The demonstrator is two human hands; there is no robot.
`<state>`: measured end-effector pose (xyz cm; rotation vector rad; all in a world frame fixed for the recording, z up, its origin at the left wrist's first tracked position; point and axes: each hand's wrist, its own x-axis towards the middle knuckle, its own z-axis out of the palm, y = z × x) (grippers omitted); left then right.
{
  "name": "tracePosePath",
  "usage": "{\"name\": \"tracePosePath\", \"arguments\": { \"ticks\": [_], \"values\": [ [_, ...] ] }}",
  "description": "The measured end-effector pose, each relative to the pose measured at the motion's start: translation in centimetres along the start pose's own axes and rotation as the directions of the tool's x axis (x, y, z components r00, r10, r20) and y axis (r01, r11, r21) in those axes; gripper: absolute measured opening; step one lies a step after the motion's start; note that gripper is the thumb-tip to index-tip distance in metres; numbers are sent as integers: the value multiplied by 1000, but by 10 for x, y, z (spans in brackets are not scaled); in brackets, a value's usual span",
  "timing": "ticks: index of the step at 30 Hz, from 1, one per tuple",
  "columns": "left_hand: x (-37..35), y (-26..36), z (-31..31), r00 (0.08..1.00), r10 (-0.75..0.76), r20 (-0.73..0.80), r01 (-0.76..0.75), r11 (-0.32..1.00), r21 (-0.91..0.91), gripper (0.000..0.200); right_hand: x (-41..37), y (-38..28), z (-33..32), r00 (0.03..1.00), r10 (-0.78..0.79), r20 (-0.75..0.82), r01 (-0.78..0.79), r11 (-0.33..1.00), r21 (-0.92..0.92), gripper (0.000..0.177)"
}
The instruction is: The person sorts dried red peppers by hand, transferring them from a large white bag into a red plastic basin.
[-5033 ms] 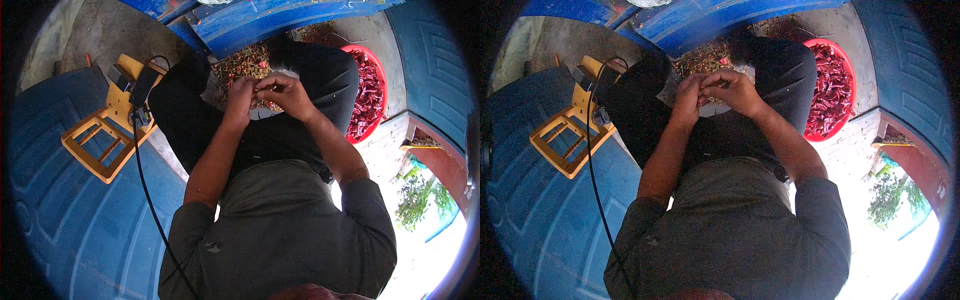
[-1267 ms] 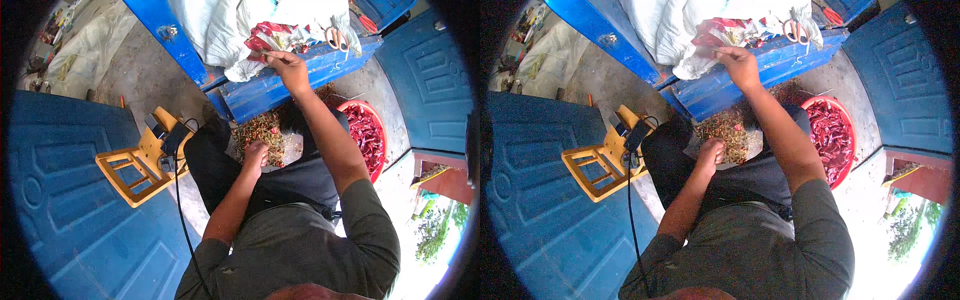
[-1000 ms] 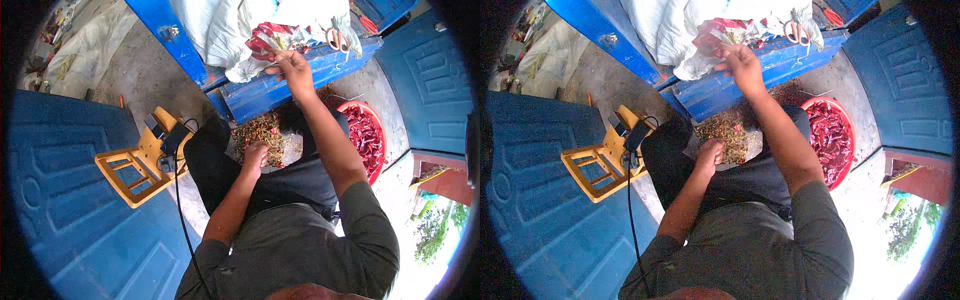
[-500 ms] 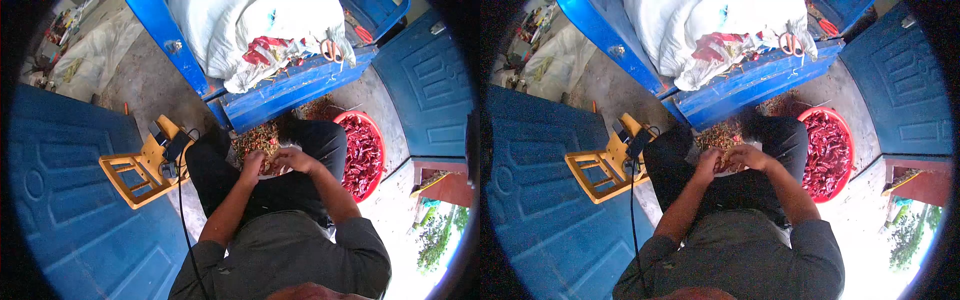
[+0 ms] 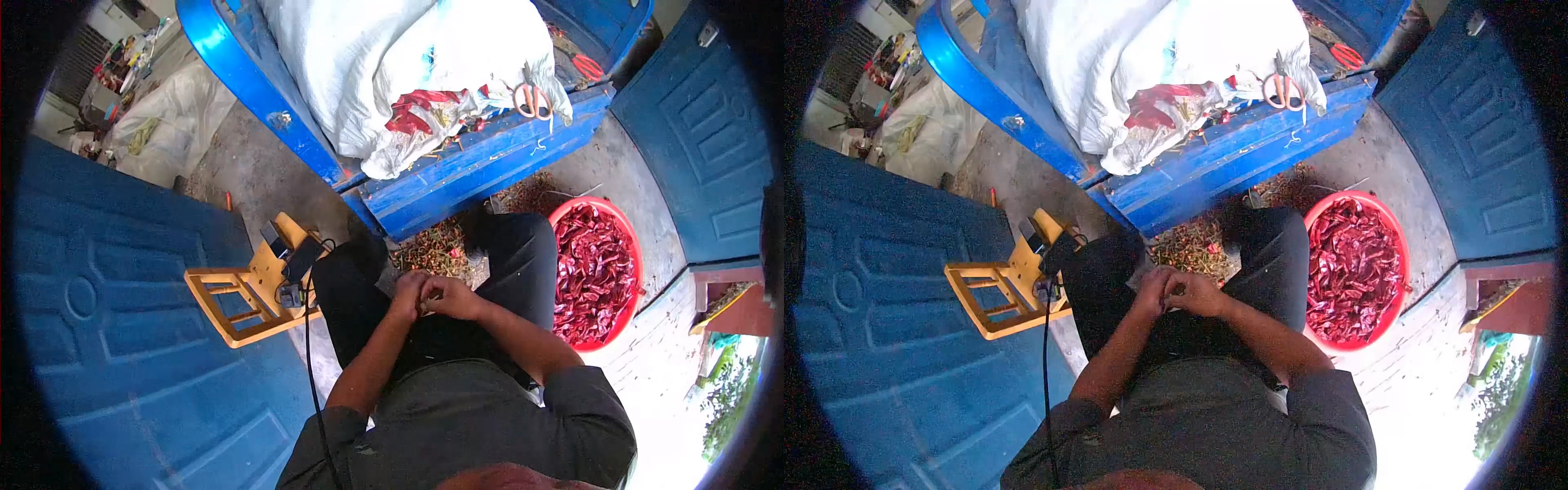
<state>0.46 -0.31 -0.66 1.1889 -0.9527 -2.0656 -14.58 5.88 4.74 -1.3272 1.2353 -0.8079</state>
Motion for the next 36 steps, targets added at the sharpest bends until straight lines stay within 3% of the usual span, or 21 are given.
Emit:
{"name": "tracePosePath", "arguments": {
  "ticks": [1,2,4,9,12,14,17,21,23,27,29,32,34,36],
  "values": [
    [-3,9,4,984,-176,-24,170,973,-155,15,1,3,3,999,25,-24,-20,982,187,16],
    [-4,12,4,984,-174,-24,169,974,-150,15,1,6,7,998,54,-42,-35,929,368,16],
    [-4,13,2,979,-204,-1,194,933,-304,16,0,-1,6,998,35,-43,-15,918,396,18],
    [3,5,-5,964,-249,-93,225,951,-211,17,4,18,8,1000,10,-30,6,875,483,18],
    [5,6,-8,965,-248,-88,219,943,-251,17,2,6,5,997,-38,-71,61,926,371,17],
    [5,3,-14,968,-244,-59,220,937,-271,17,2,3,4,979,-150,-135,171,972,160,19],
    [1,5,-17,958,-284,-43,261,924,-281,16,1,-4,3,961,-256,-108,261,965,34,10],
    [-4,3,-16,970,-244,5,232,916,-326,16,-5,-15,1,960,-274,-63,271,961,-46,11],
    [-7,6,-14,978,-207,19,202,925,-322,16,-6,-21,0,918,-387,-88,364,910,-200,14],
    [-10,5,-19,968,-247,36,243,903,-355,18,-5,-25,-5,870,-483,-101,441,853,-278,17],
    [-14,5,-19,970,-239,49,242,917,-319,19,-6,-23,-5,920,-391,-35,378,906,-190,17],
    [-10,-3,-19,968,-243,59,250,925,-287,20,-9,-16,-2,926,-377,12,371,904,-211,17],
    [-13,8,-11,937,-343,-67,303,893,-334,20,-10,-19,-1,920,-393,8,383,892,-241,16],
    [-25,26,3,926,-373,-61,338,890,-308,20,-10,-22,-2,913,-409,15,397,877,-269,16]
  ]
}}
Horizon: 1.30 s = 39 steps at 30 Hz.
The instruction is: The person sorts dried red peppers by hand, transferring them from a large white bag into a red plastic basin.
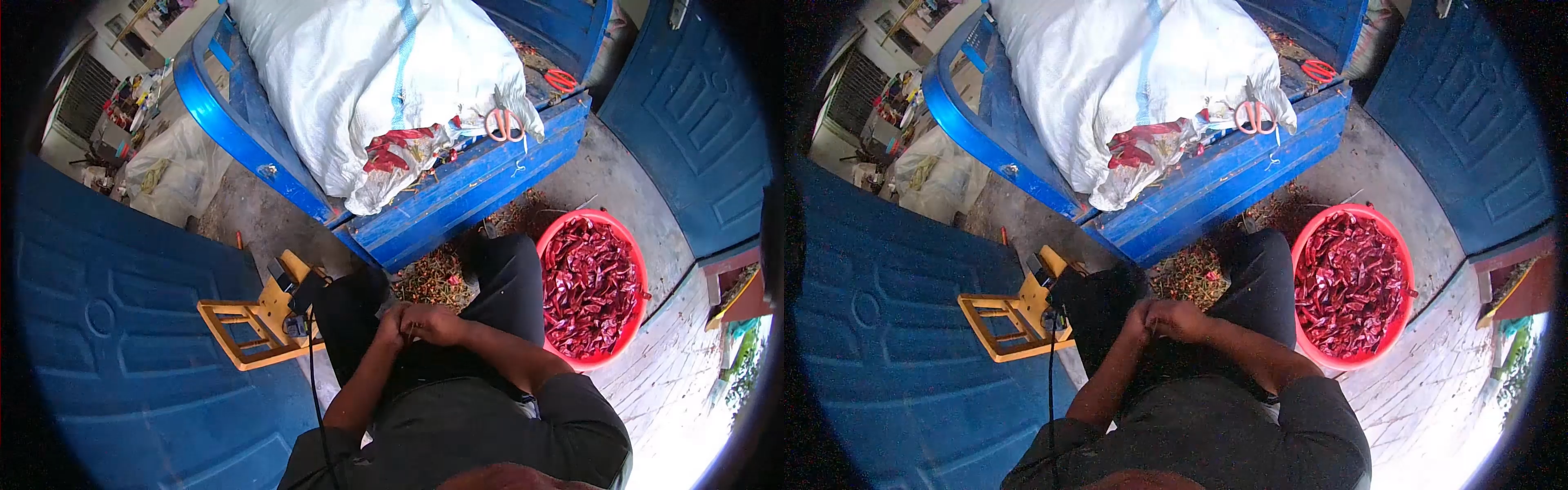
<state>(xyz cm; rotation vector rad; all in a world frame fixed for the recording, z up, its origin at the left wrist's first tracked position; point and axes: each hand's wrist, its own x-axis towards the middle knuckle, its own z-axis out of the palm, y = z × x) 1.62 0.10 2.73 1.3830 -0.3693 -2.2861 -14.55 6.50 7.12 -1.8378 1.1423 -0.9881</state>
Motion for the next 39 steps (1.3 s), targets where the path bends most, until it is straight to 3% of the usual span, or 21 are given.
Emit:
{"name": "tracePosePath", "arguments": {
  "ticks": [3,6,8,10,13,17,19,22,26,30,32,33,34,36,38,39],
  "values": [
    [17,-11,-16,998,-59,26,58,998,38,21,3,1,-5,999,48,17,-48,998,27,17],
    [25,-15,-16,995,-77,67,69,992,105,23,0,6,-3,995,100,26,-98,992,-79,18],
    [22,-16,-7,995,-69,75,57,987,153,24,-3,13,4,974,202,-104,-219,957,-190,21],
    [20,-11,5,993,-91,-70,103,976,192,26,-3,19,5,955,256,-147,-282,938,-200,21],
    [27,-10,0,996,-88,27,77,959,273,25,-4,21,8,907,326,-268,-388,893,-227,21],
    [34,-10,2,997,-71,8,67,977,203,24,1,26,14,829,381,-408,-497,838,-227,19],
    [18,0,5,990,-71,120,32,952,304,34,0,33,17,814,371,-447,-489,853,-182,17],
    [30,-8,0,996,-70,55,52,959,280,34,0,39,20,785,370,-497,-501,851,-157,16],
    [46,-9,-14,991,-65,115,32,964,264,33,10,28,8,746,368,-555,-549,811,-200,15],
    [51,-16,-17,999,-39,23,31,963,267,31,13,35,8,833,269,-484,-452,834,-316,16],
    [45,-15,-18,999,-17,-29,23,971,236,30,11,54,17,794,395,-462,-469,881,-53,11],
    [42,-12,-17,1000,-3,1,3,974,225,29,16,57,18,735,559,-383,-463,827,319,13],
    [39,-10,-15,999,7,31,-14,977,214,28,14,59,18,729,571,-379,-472,819,326,13],
    [35,-8,-12,999,1,41,-9,980,197,27,14,62,13,713,665,-223,-446,675,587,16],
    [34,-5,-9,999,-8,46,-1,984,180,26,10,76,17,667,722,-183,-534,635,558,19],
    [36,-4,-7,999,18,31,-23,986,164,24,11,74,15,681,699,-219,-551,686,475,18]
  ]
}}
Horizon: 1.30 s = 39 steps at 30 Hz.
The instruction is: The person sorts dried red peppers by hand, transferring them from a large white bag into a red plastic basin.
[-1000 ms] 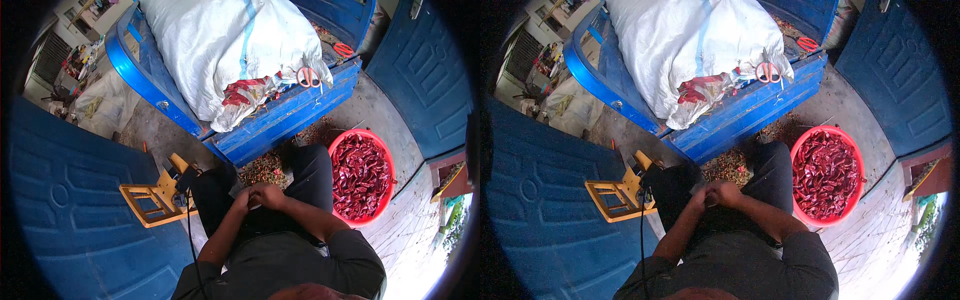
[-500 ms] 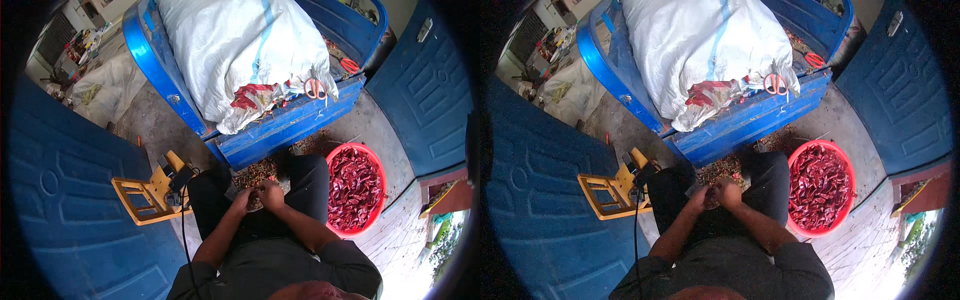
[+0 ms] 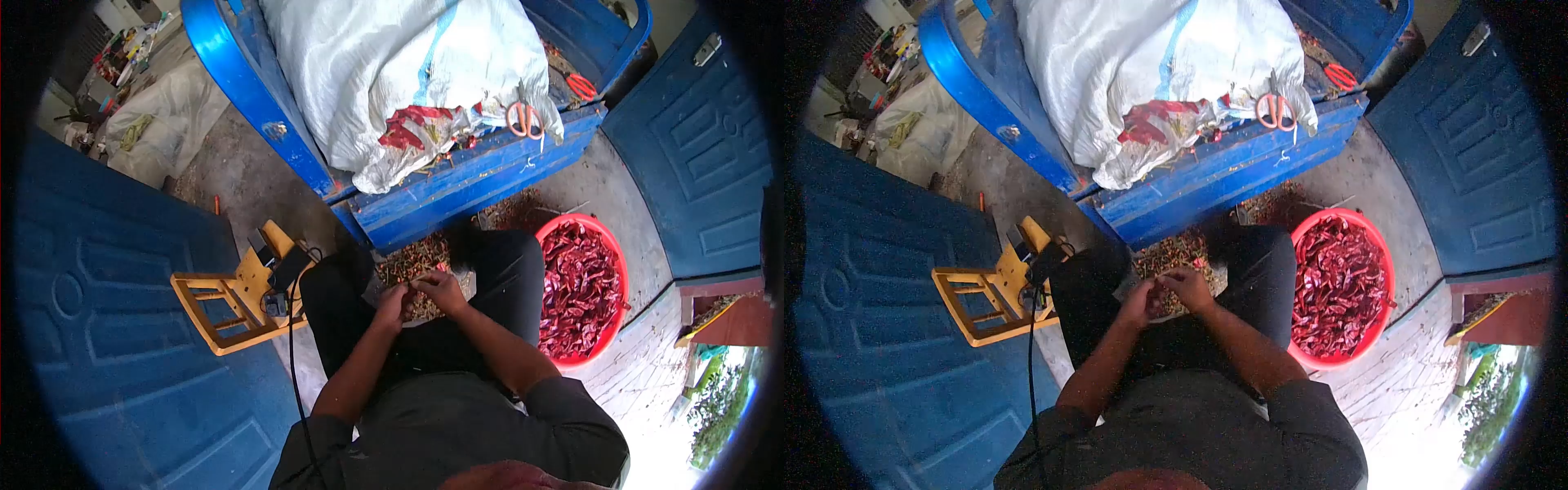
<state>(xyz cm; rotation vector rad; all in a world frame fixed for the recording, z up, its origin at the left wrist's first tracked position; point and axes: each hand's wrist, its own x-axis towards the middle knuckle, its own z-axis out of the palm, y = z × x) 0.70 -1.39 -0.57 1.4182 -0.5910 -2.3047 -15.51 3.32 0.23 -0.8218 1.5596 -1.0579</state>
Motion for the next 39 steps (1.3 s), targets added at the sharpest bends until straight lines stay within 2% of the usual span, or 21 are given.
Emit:
{"name": "tracePosePath", "arguments": {
  "ticks": [2,5,9,12,14,15,17,19,21,23,26,27,28,29,31,32,33,35,36,37,39],
  "values": [
    [9,-7,-6,1000,7,20,-5,997,-74,22,-5,-21,0,996,-80,-29,76,990,-120,16],
    [-5,5,14,998,23,-54,-24,999,-26,22,2,-21,-2,1000,-18,-18,16,997,-73,16],
    [5,4,10,1000,15,-6,-15,1000,20,21,19,9,-7,974,-187,-129,143,946,-292,25],
    [5,11,20,1000,-3,23,3,1000,23,24,14,-21,-16,992,-46,-121,3,942,-336,34],
    [-6,16,34,1000,0,16,0,1000,-3,24,19,-7,-18,963,248,-108,-254,966,-49,35],
    [-3,19,38,998,56,25,-55,998,-29,24,25,-2,-19,959,261,-107,-267,962,-48,35],
    [6,15,37,998,36,54,-33,998,-54,25,24,8,-16,967,209,-148,-166,952,256,34],
    [9,13,38,996,27,86,-20,996,-82,26,20,-7,-17,956,271,-116,-206,896,394,29],
    [12,14,42,993,69,97,-62,995,-74,27,21,-15,-20,906,423,-30,-316,720,619,25],
    [16,14,45,994,65,85,-59,996,-66,26,22,-18,-20,885,466,-10,-348,675,651,22],
    [19,8,43,995,75,69,-71,996,-60,25,32,4,-22,892,429,-145,-263,752,604,22],
    [20,8,42,994,91,63,-87,994,-61,24,41,22,-32,889,346,-299,-250,915,317,22],
    [16,10,42,994,90,59,-87,994,-62,24,44,25,-35,883,218,-415,-244,970,-8,23],
    [9,12,39,994,96,47,-92,992,-82,24,43,27,-35,883,222,-414,-246,969,-5,23],
    [6,16,36,993,106,45,-101,990,-98,23,42,10,-38,857,-164,-489,30,962,-270,25],
    [5,17,32,994,81,77,-75,994,-73,25,40,8,-41,926,84,-367,-123,989,-85,26],
    [3,16,27,993,52,103,-47,998,-46,27,37,16,-40,928,84,-364,-122,989,-84,26],
    [8,15,25,991,80,103,-73,995,-71,26,34,35,-41,969,-83,-234,-6,934,-357,34],
    [9,15,25,989,100,107,-90,991,-98,26,28,30,-44,944,-278,-177,111,774,-623,42],
    [7,15,24,988,104,112,-93,991,-98,26,23,25,-44,942,-284,-180,113,771,-626,42],
    [5,17,22,988,107,112,-94,989,-112,23,19,10,-45,954,-201,-224,101,915,-391,42]
  ]
}}
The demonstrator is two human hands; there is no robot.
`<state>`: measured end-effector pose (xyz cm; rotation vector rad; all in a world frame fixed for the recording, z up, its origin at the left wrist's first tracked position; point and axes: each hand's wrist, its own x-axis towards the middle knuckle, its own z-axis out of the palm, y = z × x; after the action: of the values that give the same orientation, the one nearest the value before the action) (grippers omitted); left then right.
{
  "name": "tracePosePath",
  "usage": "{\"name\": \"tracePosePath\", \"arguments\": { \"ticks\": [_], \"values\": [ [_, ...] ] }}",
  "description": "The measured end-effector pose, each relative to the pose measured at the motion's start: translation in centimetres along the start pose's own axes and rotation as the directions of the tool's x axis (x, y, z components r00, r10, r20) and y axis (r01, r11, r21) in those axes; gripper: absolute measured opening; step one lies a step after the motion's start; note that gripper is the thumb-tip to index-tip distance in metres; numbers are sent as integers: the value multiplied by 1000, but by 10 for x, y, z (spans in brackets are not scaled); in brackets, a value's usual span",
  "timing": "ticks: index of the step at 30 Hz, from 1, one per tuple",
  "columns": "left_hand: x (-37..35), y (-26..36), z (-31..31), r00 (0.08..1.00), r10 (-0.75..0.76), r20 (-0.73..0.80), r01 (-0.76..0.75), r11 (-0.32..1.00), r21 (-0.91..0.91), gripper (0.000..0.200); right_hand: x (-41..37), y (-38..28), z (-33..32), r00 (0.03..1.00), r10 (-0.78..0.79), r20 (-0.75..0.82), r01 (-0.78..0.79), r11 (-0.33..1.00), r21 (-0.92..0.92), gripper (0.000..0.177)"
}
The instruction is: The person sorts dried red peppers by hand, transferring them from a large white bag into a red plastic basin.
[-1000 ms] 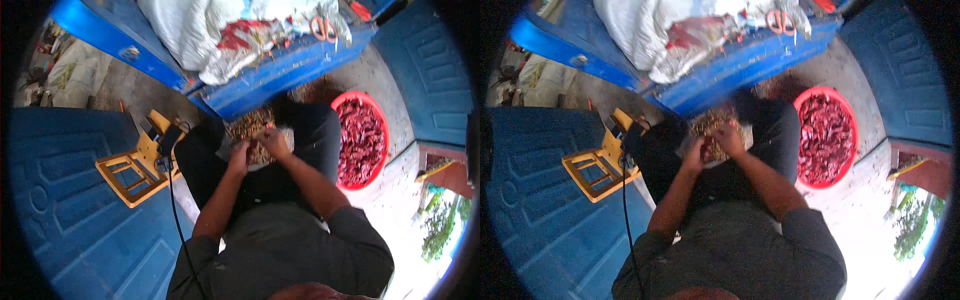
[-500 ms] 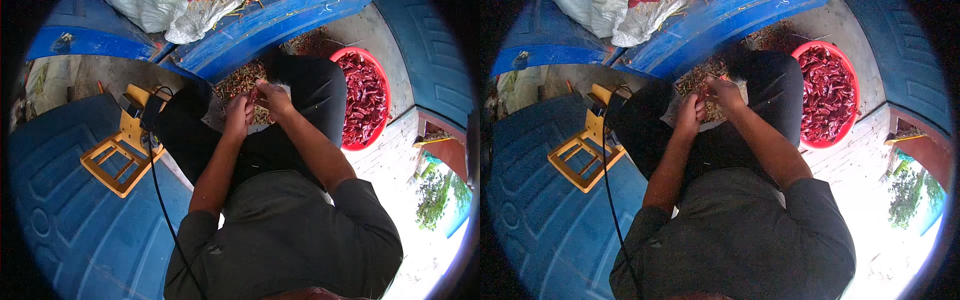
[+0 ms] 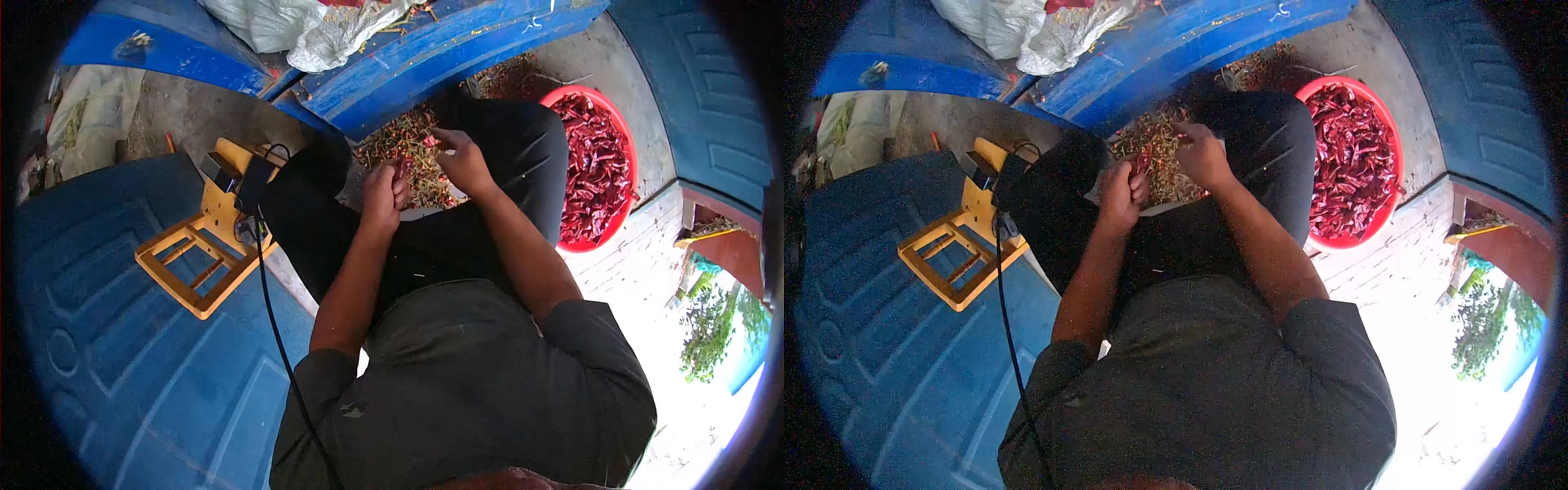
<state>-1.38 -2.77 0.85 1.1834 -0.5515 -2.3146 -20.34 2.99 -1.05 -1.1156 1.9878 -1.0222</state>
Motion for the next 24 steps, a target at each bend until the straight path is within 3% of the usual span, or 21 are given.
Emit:
{"name": "tracePosePath", "arguments": {
  "ticks": [1,3,4,5,8,12,14,15,16,17,18,20,22,23,24],
  "values": [
    [-1,-2,-1,1000,15,8,-15,1000,-1,23,-2,-11,-2,1000,-17,-5,17,1000,-2,42],
    [-4,-6,-1,988,-22,-152,25,1000,19,18,-7,-38,-6,987,25,158,-46,990,134,48],
    [-5,-3,1,992,13,-126,-11,1000,16,18,-11,-44,-3,985,-58,160,54,998,28,52],
    [-10,-2,1,996,6,-93,-2,999,34,18,-14,-44,4,962,-84,258,80,996,26,53],
    [-20,-5,-1,999,3,-35,-1,999,46,17,-16,-44,12,960,-74,271,46,993,109,32],
    [-30,5,10,997,-35,62,28,992,119,16,-25,-67,-23,962,-40,270,-6,986,166,23],
    [-31,6,12,998,-37,45,33,995,90,16,-27,-66,-55,984,-177,-13,177,967,184,12],
    [-29,4,6,999,-32,44,27,995,92,17,-30,-76,-85,990,-88,-112,111,968,227,6],
    [-26,1,2,999,-26,45,22,995,94,18,-34,-85,-118,965,-48,-259,89,985,149,4],
    [-24,-2,-1,999,-23,50,19,996,83,18,-37,-70,-148,905,-120,-407,158,985,62,6],
    [-22,-5,-3,999,-43,28,40,996,79,19,-45,-64,-182,855,-80,-513,81,996,-20,11],
    [-18,-5,-2,998,-59,22,58,996,62,19,-59,-15,-245,773,-83,-629,-64,976,-207,21],
    [-18,-2,4,996,-69,54,64,994,90,19,-78,-5,-275,774,-244,-585,-248,733,-633,29],
    [-18,0,8,996,-62,61,57,996,73,19,-76,4,-280,781,-146,-606,-309,753,-580,34],
    [-19,2,12,995,-76,68,71,995,67,19,-65,-2,-278,784,-159,-600,-300,749,-591,34]
  ]
}}
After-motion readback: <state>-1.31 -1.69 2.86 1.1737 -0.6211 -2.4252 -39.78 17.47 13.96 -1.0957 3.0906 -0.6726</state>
